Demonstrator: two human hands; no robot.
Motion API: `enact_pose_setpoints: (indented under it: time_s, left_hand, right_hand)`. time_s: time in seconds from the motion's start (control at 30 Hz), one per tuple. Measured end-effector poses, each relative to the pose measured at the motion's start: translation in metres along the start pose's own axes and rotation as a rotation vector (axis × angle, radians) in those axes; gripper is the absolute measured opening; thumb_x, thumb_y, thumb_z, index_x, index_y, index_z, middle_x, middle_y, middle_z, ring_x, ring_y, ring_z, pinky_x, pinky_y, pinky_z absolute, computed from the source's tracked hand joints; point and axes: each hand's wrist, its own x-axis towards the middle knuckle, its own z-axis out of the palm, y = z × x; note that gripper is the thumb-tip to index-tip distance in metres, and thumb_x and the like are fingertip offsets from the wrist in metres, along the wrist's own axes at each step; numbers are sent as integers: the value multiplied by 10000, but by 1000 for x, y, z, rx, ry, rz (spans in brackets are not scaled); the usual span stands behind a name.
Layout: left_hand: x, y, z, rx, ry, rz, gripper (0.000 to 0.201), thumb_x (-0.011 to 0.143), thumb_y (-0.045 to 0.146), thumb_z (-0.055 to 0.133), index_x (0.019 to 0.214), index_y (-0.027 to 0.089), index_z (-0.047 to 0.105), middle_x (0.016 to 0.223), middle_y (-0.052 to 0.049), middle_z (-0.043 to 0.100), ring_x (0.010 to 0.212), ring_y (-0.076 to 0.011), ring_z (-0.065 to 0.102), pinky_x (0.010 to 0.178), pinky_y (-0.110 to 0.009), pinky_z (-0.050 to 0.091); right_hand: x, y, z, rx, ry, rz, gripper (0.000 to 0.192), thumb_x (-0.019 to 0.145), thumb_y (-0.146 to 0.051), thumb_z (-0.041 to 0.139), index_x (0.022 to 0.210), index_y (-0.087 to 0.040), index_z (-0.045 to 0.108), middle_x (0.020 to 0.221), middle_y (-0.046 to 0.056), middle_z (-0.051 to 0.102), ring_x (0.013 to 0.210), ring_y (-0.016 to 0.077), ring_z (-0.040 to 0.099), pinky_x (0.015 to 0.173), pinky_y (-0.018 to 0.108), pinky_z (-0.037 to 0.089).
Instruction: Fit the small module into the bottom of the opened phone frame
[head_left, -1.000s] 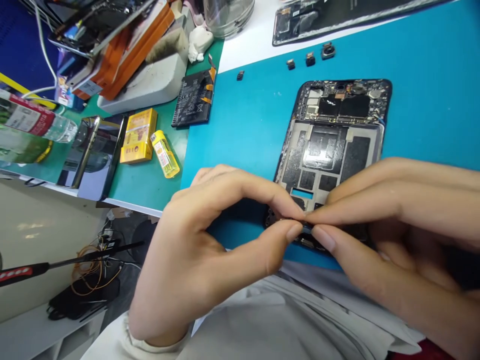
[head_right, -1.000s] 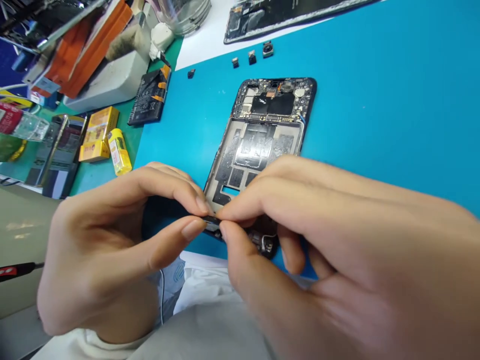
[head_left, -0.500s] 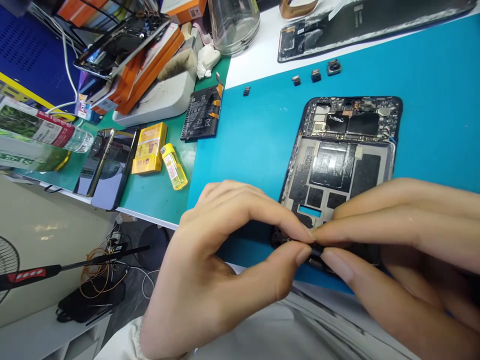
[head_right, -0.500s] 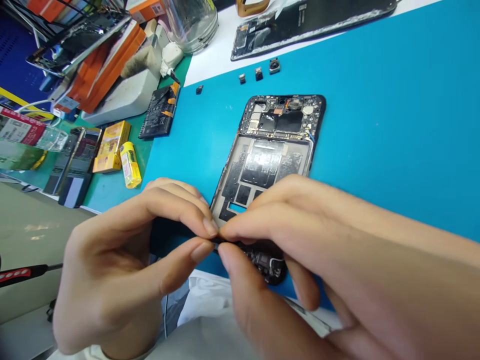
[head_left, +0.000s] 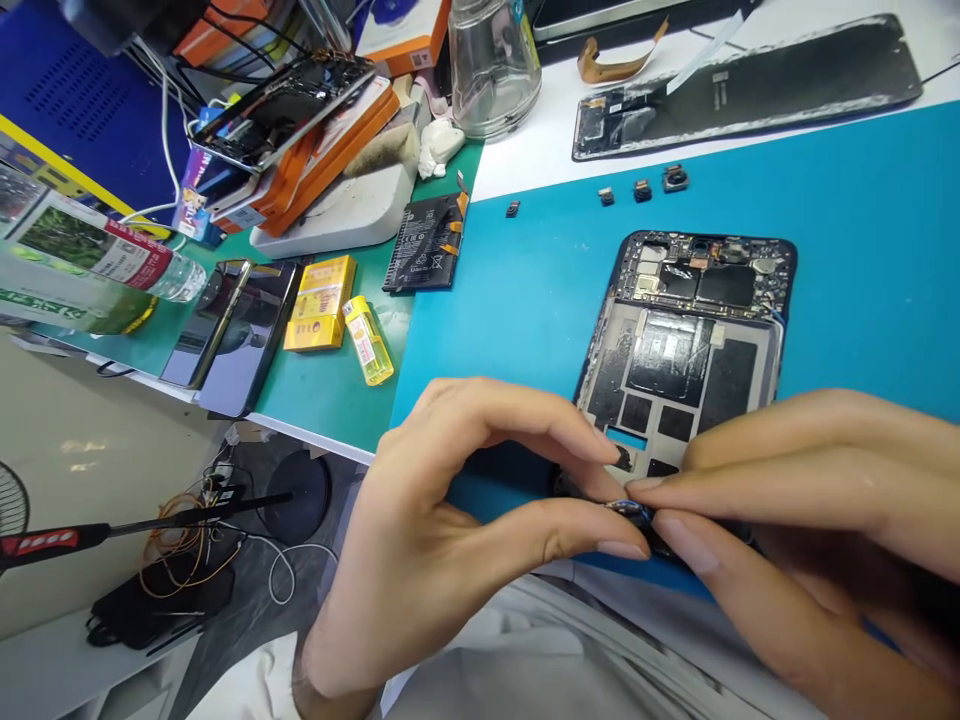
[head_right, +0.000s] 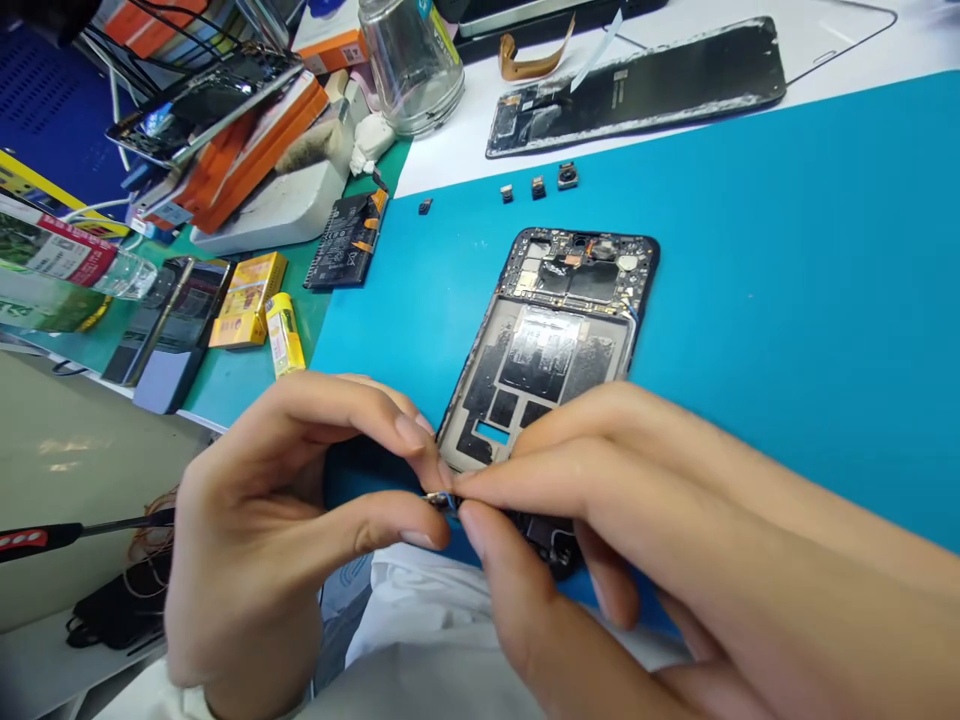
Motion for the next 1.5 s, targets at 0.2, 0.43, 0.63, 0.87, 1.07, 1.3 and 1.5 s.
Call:
enact_pose_setpoints:
  time_s: [0.2, 0.43, 0.63, 0.87, 1.07, 1.3, 1.5]
  left_hand:
    - [2, -5, 7, -48, 3, 102, 273, 1072, 275, 1147, 1122, 323, 884, 1114, 65, 985, 984, -198, 936, 840, -364, 712]
    - [7, -6, 7, 3, -16, 118, 275, 1097, 348, 1131, 1102, 315, 857, 1104, 84, 985, 960, -194, 939, 926, -401, 718]
    - [7, -5, 5, 43, -44, 121, 249, 1146, 368, 1095, 1148, 319, 851, 1115, 161, 973, 1042, -127, 898, 1088, -382, 642]
    - [4, 0, 4, 33, -40, 58, 215, 1178, 370, 1062, 1146, 328, 853, 1110, 201, 961, 1041, -88, 884, 1127, -357, 602]
    - [4, 0, 3, 49, -49, 65, 219, 1182, 404, 1057, 1158, 323, 854, 1126, 203, 952, 1045, -73, 863, 1115, -342, 598]
    - [3, 0, 5, 54, -42, 55, 216, 1193, 387, 1041, 1123, 309, 852, 1123, 201, 955, 1038, -76, 860, 1125, -356, 595]
    - [1, 5, -3, 184, -131, 123, 94, 1273, 383, 935, 1265, 298, 895, 1186, 130, 969, 1135, -113, 854, 1152, -330, 603]
  right_hand:
    - [-32, 52, 1, -5, 79, 3, 580, 1195, -960, 831, 1127, -397, 952, 886, 40, 641, 685, 190, 741, 468, 228, 532]
    - [-50, 82, 5, -46, 72, -18, 574, 1178, -979, 836, 1144, -420, 959, 878, 43, 638, 698, 208, 741, 483, 253, 557]
    - [-60, 87, 3, -84, 74, -34, 541, 1162, -970, 860, 1173, -440, 963, 900, 47, 665, 738, 232, 769, 498, 274, 586]
    - [-74, 91, -1, -128, 87, -54, 508, 1141, -960, 887, 1202, -462, 966, 925, 50, 693, 784, 257, 796, 516, 299, 617]
    - [-85, 92, -2, -151, 94, -72, 483, 1124, -948, 908, 1226, -481, 967, 947, 52, 716, 826, 278, 816, 532, 320, 641]
    - [-101, 93, -10, -191, 112, -91, 459, 1104, -934, 929, 1262, -505, 966, 980, 53, 744, 882, 304, 840, 557, 345, 671]
    - [-112, 93, -26, -233, 108, -121, 447, 1081, -920, 953, 1284, -522, 964, 1006, 53, 765, 928, 325, 854, 577, 366, 694]
